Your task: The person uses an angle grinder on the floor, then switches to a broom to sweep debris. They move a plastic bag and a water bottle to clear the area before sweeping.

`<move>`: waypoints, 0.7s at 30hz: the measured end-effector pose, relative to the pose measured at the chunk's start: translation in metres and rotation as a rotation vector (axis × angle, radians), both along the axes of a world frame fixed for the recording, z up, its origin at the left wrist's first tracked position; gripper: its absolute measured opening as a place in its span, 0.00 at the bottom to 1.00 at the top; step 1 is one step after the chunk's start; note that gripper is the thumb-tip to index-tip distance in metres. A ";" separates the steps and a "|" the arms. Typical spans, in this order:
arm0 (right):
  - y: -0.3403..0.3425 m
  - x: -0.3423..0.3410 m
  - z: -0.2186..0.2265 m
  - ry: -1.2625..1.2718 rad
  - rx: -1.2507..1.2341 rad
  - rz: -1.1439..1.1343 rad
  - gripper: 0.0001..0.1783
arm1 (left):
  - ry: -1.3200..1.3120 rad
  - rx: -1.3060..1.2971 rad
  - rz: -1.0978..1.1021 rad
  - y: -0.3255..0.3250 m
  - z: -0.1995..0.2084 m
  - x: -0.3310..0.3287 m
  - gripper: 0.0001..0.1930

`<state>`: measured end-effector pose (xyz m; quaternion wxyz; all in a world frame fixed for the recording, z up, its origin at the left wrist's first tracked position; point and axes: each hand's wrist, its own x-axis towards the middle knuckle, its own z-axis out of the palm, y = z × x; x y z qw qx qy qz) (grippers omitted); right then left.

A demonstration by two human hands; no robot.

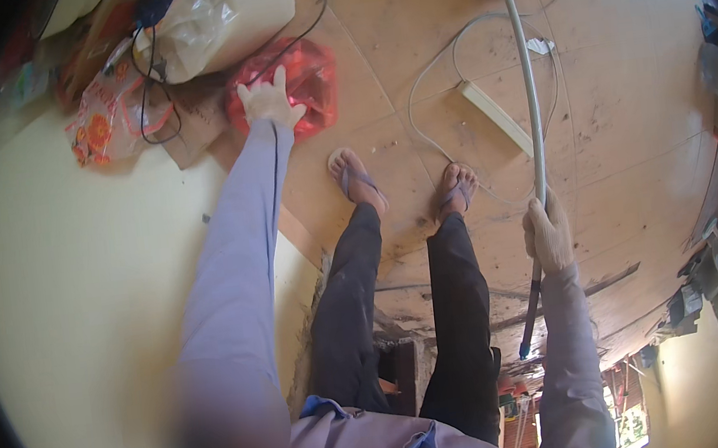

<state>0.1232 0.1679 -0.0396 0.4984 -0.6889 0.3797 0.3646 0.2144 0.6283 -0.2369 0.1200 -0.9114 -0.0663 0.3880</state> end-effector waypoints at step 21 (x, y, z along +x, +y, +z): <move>0.081 0.142 -0.044 -0.429 -0.018 0.192 0.25 | -0.016 -0.416 -0.055 0.066 0.089 0.018 0.10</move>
